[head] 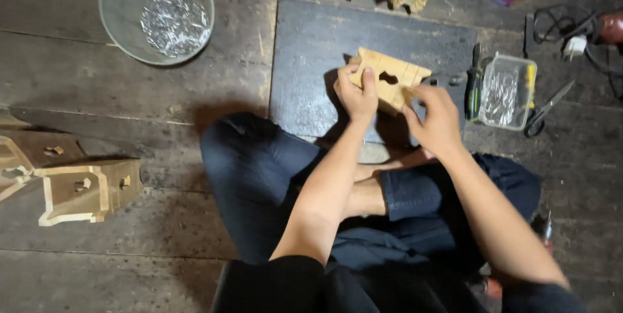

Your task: Assembling small wooden structures by hammering nails into pre-cut wooden panels while sitting on the floor.

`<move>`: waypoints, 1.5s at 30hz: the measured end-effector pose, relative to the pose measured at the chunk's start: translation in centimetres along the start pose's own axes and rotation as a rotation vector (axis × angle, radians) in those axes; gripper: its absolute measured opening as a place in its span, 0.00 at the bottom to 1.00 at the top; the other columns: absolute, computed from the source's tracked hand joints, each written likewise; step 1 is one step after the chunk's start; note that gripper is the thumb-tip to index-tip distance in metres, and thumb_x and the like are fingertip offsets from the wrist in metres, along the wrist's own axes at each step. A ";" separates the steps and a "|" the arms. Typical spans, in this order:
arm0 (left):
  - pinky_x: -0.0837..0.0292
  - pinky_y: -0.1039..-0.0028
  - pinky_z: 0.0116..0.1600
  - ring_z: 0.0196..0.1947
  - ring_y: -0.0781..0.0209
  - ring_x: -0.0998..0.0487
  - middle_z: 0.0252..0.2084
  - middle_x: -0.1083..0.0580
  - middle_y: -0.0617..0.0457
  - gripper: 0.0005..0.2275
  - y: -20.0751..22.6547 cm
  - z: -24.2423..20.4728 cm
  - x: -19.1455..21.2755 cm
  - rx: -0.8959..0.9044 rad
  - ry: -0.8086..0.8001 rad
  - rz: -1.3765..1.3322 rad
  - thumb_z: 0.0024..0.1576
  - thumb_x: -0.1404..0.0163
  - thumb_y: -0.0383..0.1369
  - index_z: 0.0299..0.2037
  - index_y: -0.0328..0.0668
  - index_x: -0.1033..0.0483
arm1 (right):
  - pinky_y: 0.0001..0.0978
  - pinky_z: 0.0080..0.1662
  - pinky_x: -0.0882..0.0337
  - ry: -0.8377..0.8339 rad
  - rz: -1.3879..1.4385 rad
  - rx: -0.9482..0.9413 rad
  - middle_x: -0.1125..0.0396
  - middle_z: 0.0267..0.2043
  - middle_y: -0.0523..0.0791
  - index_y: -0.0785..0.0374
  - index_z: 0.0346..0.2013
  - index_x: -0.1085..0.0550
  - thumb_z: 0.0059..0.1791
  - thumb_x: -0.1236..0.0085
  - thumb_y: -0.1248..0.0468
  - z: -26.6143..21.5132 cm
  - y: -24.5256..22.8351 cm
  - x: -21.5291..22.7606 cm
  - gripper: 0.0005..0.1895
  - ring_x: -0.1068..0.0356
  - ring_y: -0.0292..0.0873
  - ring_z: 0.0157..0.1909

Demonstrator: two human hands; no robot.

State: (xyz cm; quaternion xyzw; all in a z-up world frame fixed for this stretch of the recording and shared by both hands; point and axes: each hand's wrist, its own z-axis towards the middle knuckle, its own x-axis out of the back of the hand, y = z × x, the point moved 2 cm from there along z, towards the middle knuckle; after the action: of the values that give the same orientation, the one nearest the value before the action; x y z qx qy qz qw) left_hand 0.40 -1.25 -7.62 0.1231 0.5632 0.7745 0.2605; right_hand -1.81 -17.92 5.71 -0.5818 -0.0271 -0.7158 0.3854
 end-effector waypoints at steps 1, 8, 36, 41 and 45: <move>0.25 0.62 0.44 0.33 0.41 0.19 0.29 0.24 0.44 0.11 0.1 0.3 -0.3 -0.001 0.014 0.009 0.56 0.39 0.37 0.40 0.42 0.26 | 0.47 0.48 0.24 -0.008 0.008 0.013 0.30 0.43 0.54 0.63 0.51 0.24 0.48 0.31 0.68 -0.6 0.0 0.1 0.17 0.26 0.60 0.47; 0.23 0.65 0.42 0.36 0.41 0.17 0.32 0.21 0.45 0.09 1.6 1.2 -0.6 -0.004 0.033 -0.085 0.55 0.39 0.34 0.38 0.41 0.25 | 0.40 0.40 0.22 0.032 0.030 -0.182 0.25 0.34 0.50 0.63 0.37 0.19 0.48 0.26 0.68 -4.1 4.3 -3.4 0.07 0.22 0.56 0.40; 0.25 0.63 0.33 0.30 0.42 0.18 0.26 0.23 0.43 0.07 -1.2 -0.8 -1.0 0.062 0.009 0.004 0.57 0.42 0.37 0.40 0.46 0.24 | 0.60 0.59 0.28 -0.656 -0.297 -0.909 0.29 0.55 0.69 0.70 0.63 0.37 0.40 0.30 0.55 -7.0 20.0 -7.0 0.43 0.28 0.70 0.60; 0.27 0.60 0.39 0.34 0.43 0.20 0.32 0.22 0.44 0.09 -1.4 -0.9 -0.9 0.115 -0.047 0.066 0.57 0.45 0.39 0.42 0.46 0.25 | 0.52 0.41 0.33 -0.270 0.038 -0.869 0.34 0.39 0.54 0.62 0.50 0.31 0.49 0.47 0.64 -1.8 8.1 4.4 0.15 0.32 0.58 0.39; 0.30 0.62 0.48 0.38 0.50 0.22 0.41 0.20 0.51 0.11 -1.9 -1.7 -1.1 0.156 -0.078 0.116 0.59 0.49 0.44 0.44 0.49 0.26 | 0.33 0.20 0.41 0.171 0.531 -0.670 0.41 0.24 0.49 0.63 0.58 0.39 0.61 0.45 0.70 -3.6 -0.5 10.7 0.14 0.39 0.42 0.16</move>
State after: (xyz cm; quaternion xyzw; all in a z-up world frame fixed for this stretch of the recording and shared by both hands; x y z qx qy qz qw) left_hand 0.96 -2.78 -9.91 0.2055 0.6030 0.7368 0.2265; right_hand -5.34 -24.93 13.89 -0.6002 0.3890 -0.6067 0.3469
